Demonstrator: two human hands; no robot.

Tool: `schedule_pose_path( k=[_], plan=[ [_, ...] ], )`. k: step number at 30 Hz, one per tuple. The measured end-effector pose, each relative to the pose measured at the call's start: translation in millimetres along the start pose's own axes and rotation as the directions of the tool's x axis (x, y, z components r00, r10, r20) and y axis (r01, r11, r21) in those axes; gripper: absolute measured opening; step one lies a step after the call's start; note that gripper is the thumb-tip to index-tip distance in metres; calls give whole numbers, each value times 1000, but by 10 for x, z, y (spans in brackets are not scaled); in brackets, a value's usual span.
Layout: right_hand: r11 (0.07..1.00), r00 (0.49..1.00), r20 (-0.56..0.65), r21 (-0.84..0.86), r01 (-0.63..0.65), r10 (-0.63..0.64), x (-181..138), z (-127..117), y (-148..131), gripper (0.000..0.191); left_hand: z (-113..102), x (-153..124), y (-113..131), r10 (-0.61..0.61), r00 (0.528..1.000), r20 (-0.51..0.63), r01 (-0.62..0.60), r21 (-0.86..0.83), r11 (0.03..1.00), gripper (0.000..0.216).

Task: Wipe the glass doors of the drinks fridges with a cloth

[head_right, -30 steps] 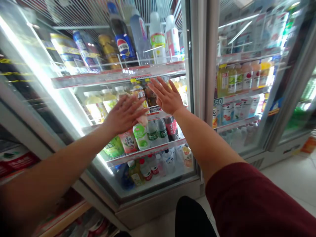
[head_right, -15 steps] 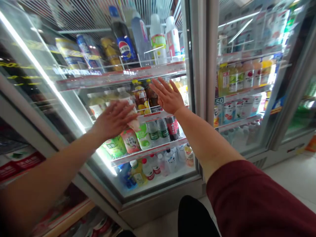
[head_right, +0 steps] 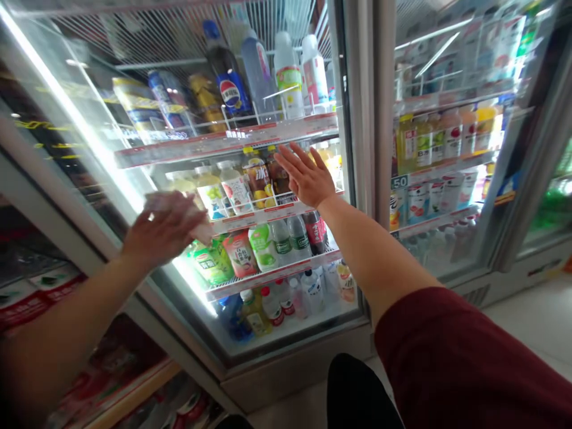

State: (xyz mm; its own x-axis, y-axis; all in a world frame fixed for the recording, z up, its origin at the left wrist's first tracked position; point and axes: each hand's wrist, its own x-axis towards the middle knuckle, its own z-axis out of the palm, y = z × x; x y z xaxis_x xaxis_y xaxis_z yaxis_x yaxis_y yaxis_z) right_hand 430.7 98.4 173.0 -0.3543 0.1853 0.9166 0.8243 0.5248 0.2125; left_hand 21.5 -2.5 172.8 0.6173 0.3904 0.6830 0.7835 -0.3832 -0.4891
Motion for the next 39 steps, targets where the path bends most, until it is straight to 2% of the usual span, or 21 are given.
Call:
schedule_pose_path(
  k=[3,5,7,8,10,12,14,16,18,19,20,22,24,25,27,30,32,33,35,37,39],
  plan=[
    [1000,1000,1,1,-7,7,-2,2,-1,70,-258,159,-179,-265,943,-202,286,86,954,73],
    [1000,1000,7,18,-15,15,-1,5,-4,71,-209,82,-141,-315,910,-269,350,93,932,81],
    [999,1000,8,36,-21,21,-2,11,-4,71,-30,-138,-48,-219,957,-189,234,60,970,82],
    [999,1000,7,41,-21,21,-3,15,-2,70,60,-260,-18,-101,993,-59,102,11,995,76],
    [999,1000,2,39,-15,15,-7,25,5,69,147,-432,-52,111,975,190,-90,-113,990,63],
    [1000,1000,-9,21,-2,2,-14,38,15,68,70,-437,-207,112,968,224,-88,-113,990,59],
    [1000,1000,-25,-1,11,-11,-19,52,23,67,-102,-301,-395,-95,995,18,95,6,996,67],
    [1000,999,-37,-12,13,-14,-19,68,29,67,-229,-137,-487,-312,920,-237,338,77,938,75],
    [1000,999,-42,-9,9,-9,-14,86,34,68,-226,-50,-420,-408,837,-366,473,105,875,76],
    [1000,999,-42,-6,7,-8,-11,94,37,69,-185,-46,-339,-395,849,-352,462,132,877,73],
    [1000,999,-42,-1,7,-7,-7,103,41,69,-134,-57,-249,-338,899,-277,391,162,906,67],
    [1000,999,-43,4,14,-14,-2,114,49,70,-70,-77,-112,-114,993,-10,114,169,979,51],
    [1000,999,-45,5,20,-20,-2,118,56,72,-118,-9,-116,83,983,165,-102,112,989,42],
    [1000,999,-46,4,22,-22,-2,118,58,73,-181,67,-172,104,982,155,-122,115,986,43],
    [1000,999,-46,3,23,-23,-6,117,59,75,-322,269,-327,-29,999,-38,36,180,983,54],
    [1000,999,-48,2,21,-21,-12,119,54,77,-364,493,-394,-339,874,-348,410,154,899,69],
    [1000,998,-54,-2,23,-23,-15,125,53,77,-233,500,-238,-393,841,-371,468,135,873,69],
    [1000,998,-59,-6,24,-24,-15,127,54,76,-149,475,-128,-352,878,-325,417,154,896,68],
    [1000,998,-62,-12,26,-27,-15,130,59,75,-30,434,55,-136,983,-120,156,181,971,61],
    [999,998,-60,-15,28,-29,-14,127,65,75,-50,490,86,81,995,54,-88,153,984,55],
    [999,998,-54,-13,30,-31,-13,118,69,76,-194,658,-36,67,998,20,-69,174,982,59]
  ],
)
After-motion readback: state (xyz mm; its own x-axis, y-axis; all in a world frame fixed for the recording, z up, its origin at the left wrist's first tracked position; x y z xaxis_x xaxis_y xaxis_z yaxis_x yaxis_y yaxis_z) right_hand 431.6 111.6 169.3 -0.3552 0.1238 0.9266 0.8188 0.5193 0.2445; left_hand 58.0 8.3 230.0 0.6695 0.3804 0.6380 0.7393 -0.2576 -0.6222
